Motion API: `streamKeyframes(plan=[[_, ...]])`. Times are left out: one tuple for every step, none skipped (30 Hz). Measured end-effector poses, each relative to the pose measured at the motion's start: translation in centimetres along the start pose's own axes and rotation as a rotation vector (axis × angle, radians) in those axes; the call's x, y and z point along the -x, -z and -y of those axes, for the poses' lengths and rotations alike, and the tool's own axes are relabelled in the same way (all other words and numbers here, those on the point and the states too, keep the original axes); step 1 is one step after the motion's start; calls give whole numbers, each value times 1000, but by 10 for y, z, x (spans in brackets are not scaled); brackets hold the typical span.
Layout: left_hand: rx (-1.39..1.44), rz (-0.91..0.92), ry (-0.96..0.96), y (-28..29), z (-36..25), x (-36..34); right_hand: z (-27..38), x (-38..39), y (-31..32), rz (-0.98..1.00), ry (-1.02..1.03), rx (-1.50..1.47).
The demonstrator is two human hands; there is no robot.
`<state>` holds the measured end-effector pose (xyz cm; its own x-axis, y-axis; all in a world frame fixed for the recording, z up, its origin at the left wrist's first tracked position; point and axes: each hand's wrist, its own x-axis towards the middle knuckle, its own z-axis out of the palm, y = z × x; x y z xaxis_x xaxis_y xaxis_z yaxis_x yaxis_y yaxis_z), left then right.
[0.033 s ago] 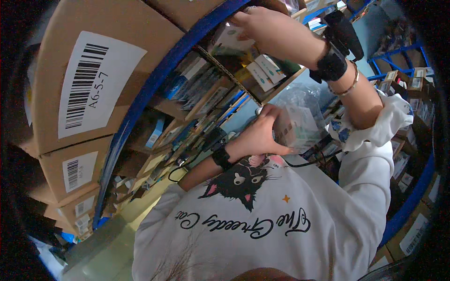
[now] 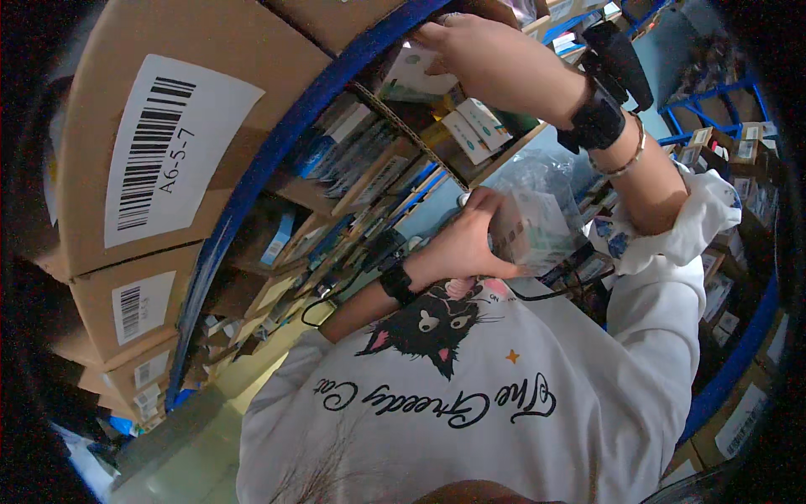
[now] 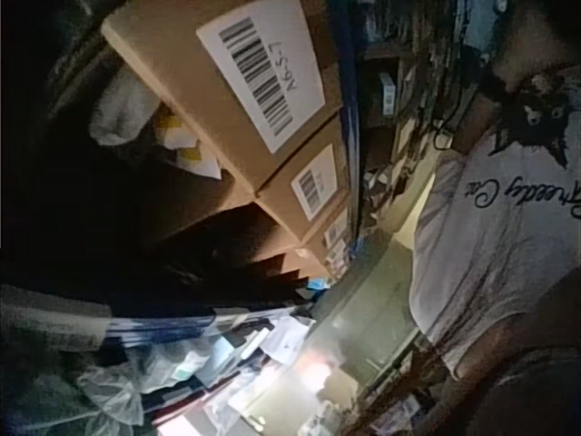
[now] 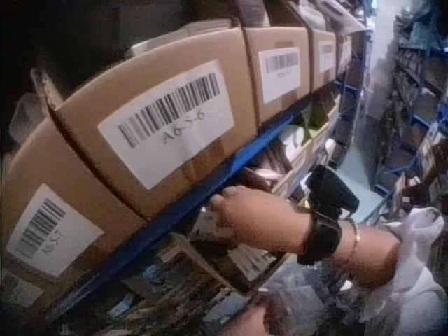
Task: Picking various boxed and bagged items from warehouse shelves and placing them into a plastic bag.
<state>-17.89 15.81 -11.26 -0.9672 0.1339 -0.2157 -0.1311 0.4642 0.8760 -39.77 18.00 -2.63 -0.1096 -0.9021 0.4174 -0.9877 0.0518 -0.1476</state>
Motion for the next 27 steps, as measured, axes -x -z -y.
streamKeyframes(plan=[[2, -4, 2, -1, 1, 0, 4, -1, 2, 1, 4, -2], [-11, -22, -17, -3, 2, 0, 8, -1, 5, 40, -60, 5], [-23, -40, -35, -4, 3, 0, 12, -3, 8, 80, -124, 12], [-22, -39, -36, -4, 2, 0, 15, -4, 12, 81, -126, 13], [-27, -35, -33, -3, 1, 0, 17, -6, 18, 105, -185, -58], [-31, -30, -29, -3, 0, -1, 19, -8, 24, 128, -244, -128], [-31, -30, -28, -4, 1, -1, 20, -9, 32, 128, -245, -129], [-57, -47, -47, -4, 1, 0, 22, -11, 40, 153, -213, -271], [-83, -63, -65, -5, 2, 0, 23, -13, 48, 177, -182, -412], [-84, -60, -64, -6, 4, 0, 25, -15, 53, 176, -185, -413], [-64, -70, -75, -7, 6, 0, 26, -19, 57, 229, -214, -422], [-45, -80, -85, -7, 7, 1, 27, -20, 59, 283, -244, -430], [-44, -76, -85, -7, 6, 1, 26, -18, 58, 283, -247, -430], [-33, -76, -79, -5, 4, 1, 23, -16, 55, 206, -204, -421], [-22, -77, -72, -4, 2, 1, 21, -14, 52, 129, -160, -411], [-21, -74, -75, -4, 1, 1, 21, -12, 47, 130, -162, -409], [-1, -72, -81, -4, 1, 0, 21, -11, 39, 113, -172, -321], [18, -69, -87, -5, 0, 0, 21, -10, 36, 96, -180, -233], [18, -72, -85, -5, 2, 0, 24, -13, 37, 96, -178, -235], [4, -75, -99, -5, 5, 0, 30, -18, 41, 275, -308, -339], [-10, -78, -114, -5, 7, 0, 34, -23, 42, 455, -437, -441], [-10, -69, -117, -4, 8, -2, 35, -25, 36, 452, -447, -441], [2, -51, -127, -4, 8, -2, 34, -28, 25, 430, -443, -445], [14, -32, -137, -4, 8, -2, 33, -30, 15, 409, -440, -448], [13, -24, -137, -4, 10, -2, 31, -33, 9, 405, -448, -450], [2, -43, -137, -6, 12, -1, 27, -37, 3, 406, -392, -511], [-9, -62, -136, -7, 13, -1, 16, -36, -6, 368, -262, -563]])
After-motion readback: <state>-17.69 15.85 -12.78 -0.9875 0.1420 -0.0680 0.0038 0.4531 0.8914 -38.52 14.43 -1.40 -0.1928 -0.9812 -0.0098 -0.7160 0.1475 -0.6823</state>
